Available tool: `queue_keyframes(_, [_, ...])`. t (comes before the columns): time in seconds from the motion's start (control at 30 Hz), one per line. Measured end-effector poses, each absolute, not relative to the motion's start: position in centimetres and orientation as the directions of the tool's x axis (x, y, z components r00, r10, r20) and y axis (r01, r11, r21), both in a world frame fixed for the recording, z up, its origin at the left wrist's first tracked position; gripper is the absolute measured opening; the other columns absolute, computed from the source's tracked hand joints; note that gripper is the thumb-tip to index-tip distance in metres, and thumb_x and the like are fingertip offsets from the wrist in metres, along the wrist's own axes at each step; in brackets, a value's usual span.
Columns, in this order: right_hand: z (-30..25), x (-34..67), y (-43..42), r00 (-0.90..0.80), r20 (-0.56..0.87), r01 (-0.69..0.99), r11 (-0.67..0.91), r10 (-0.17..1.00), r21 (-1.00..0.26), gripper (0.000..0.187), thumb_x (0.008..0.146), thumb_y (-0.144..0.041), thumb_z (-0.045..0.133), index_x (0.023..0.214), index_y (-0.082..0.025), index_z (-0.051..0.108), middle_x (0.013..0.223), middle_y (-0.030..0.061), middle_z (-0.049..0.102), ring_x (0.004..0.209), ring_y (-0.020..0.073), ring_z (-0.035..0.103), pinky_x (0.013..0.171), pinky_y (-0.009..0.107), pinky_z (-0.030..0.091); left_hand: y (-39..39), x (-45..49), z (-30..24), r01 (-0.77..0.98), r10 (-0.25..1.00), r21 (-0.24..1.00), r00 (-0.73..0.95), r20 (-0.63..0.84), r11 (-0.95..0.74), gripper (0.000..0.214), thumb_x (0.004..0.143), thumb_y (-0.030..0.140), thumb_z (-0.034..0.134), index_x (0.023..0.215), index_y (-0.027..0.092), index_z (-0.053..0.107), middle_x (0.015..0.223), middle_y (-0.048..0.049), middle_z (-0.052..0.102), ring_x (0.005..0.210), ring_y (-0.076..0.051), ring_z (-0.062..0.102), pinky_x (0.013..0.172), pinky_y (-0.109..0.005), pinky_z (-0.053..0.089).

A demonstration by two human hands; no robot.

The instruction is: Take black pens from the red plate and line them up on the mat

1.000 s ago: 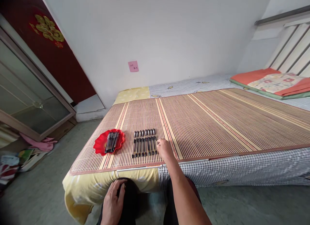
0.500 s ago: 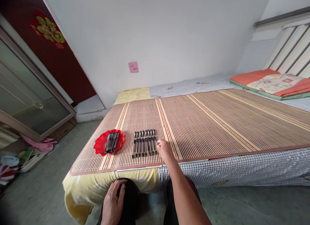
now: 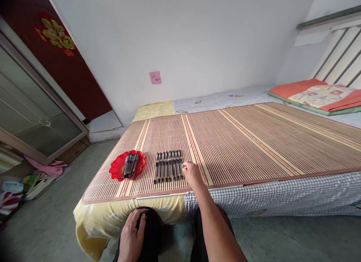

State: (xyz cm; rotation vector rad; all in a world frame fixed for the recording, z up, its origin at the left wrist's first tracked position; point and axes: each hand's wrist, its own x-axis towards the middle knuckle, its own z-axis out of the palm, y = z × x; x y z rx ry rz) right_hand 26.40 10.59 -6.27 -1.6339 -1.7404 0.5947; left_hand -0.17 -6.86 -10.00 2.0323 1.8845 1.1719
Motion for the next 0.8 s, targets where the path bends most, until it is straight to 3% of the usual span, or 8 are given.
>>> queue_keyframes(0.27, [-6.3,26.4,10.6,0.004,0.134,0.66,0.098,0.991,-0.744,0.026,0.085,-0.006,0.056,0.1,-0.015,0.075,0.09,0.0073,0.077,0.081,0.0173,0.07,0.07,0.023,0.047,-6.7,-0.3,-10.1,0.789,0.892,0.576,-0.083,0.445,-0.215,0.024,0.098,0.032,0.049,0.1,0.024,0.072,0.096,-0.0066,0.075,0.092,-0.026,0.072,0.083,-0.039,0.059])
queue_keyframes(0.57, [-6.0,26.5,10.4,0.014,0.117,0.658,0.079,0.993,-0.749,0.026,0.086,-0.008,0.057,0.105,-0.015,0.074,0.099,0.0092,0.077,0.091,0.0188,0.072,0.077,0.024,0.049,-6.7,-0.2,-10.1,0.79,0.885,0.572,-0.084,0.458,-0.221,0.024,0.098,0.032,0.049,0.099,0.024,0.072,0.096,-0.0063,0.076,0.091,-0.025,0.072,0.081,-0.039,0.059])
queue_keyframes(0.7, [-4.6,26.1,9.6,0.024,0.123,0.583,0.086,0.992,-0.808,0.022,0.089,-0.016,0.059,0.105,-0.016,0.074,0.102,0.0103,0.077,0.093,0.0201,0.072,0.078,0.026,0.052,-6.7,-0.2,-10.1,0.79,0.888,0.573,-0.083,0.452,-0.218,0.024,0.098,0.032,0.049,0.1,0.024,0.072,0.096,-0.0064,0.075,0.091,-0.025,0.072,0.081,-0.039,0.059])
queue_keyframes(0.8, [-3.0,25.1,7.5,-0.082,0.116,0.461,0.141,0.99,-0.876,0.023,0.092,-0.023,0.056,0.104,-0.016,0.074,0.096,0.0087,0.077,0.083,0.0189,0.072,0.072,0.026,0.052,-6.7,-0.2,-10.1,0.786,0.89,0.58,-0.087,0.448,-0.215,0.024,0.098,0.032,0.049,0.099,0.024,0.072,0.095,-0.0068,0.075,0.091,-0.026,0.072,0.081,-0.039,0.059])
